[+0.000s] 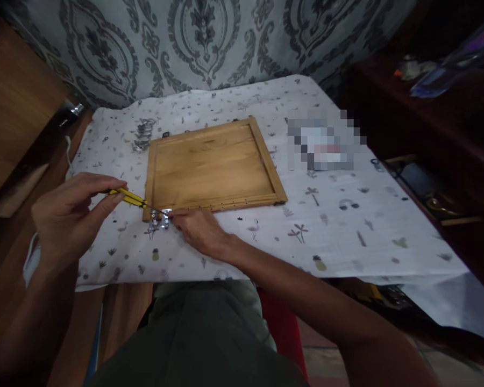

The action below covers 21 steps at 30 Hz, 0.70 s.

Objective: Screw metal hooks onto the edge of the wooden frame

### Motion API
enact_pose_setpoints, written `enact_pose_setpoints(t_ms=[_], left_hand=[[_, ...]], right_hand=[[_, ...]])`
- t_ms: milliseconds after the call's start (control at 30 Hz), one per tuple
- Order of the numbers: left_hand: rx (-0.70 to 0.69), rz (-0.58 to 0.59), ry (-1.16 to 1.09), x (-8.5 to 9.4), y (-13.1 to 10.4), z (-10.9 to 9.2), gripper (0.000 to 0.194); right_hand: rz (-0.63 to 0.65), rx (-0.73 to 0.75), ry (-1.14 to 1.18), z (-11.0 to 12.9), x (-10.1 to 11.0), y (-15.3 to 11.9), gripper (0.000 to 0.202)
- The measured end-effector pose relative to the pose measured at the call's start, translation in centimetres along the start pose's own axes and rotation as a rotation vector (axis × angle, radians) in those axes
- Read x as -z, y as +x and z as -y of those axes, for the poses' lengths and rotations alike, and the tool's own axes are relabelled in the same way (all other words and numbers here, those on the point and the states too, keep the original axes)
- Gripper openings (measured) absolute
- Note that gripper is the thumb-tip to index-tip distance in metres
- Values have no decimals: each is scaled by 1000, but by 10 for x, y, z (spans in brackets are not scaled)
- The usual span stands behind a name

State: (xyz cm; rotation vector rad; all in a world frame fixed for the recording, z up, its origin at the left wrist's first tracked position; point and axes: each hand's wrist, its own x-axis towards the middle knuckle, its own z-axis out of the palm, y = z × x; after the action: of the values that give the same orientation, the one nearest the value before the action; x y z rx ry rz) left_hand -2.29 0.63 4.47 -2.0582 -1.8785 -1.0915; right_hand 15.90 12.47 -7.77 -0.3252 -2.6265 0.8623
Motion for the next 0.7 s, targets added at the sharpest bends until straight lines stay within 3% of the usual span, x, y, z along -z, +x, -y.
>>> enact_pose_setpoints(t_ms=[233, 433, 700], left_hand=[[50, -160, 41, 8, 2, -6, 14], [4, -83, 78, 3, 2, -2, 12], [-24, -69, 85, -7, -1, 0, 14]], right_hand=[[39, -10, -15, 2, 2, 1, 35], [38, -18, 5, 2, 2, 1, 32], [23, -3, -5, 1, 2, 0, 31]])
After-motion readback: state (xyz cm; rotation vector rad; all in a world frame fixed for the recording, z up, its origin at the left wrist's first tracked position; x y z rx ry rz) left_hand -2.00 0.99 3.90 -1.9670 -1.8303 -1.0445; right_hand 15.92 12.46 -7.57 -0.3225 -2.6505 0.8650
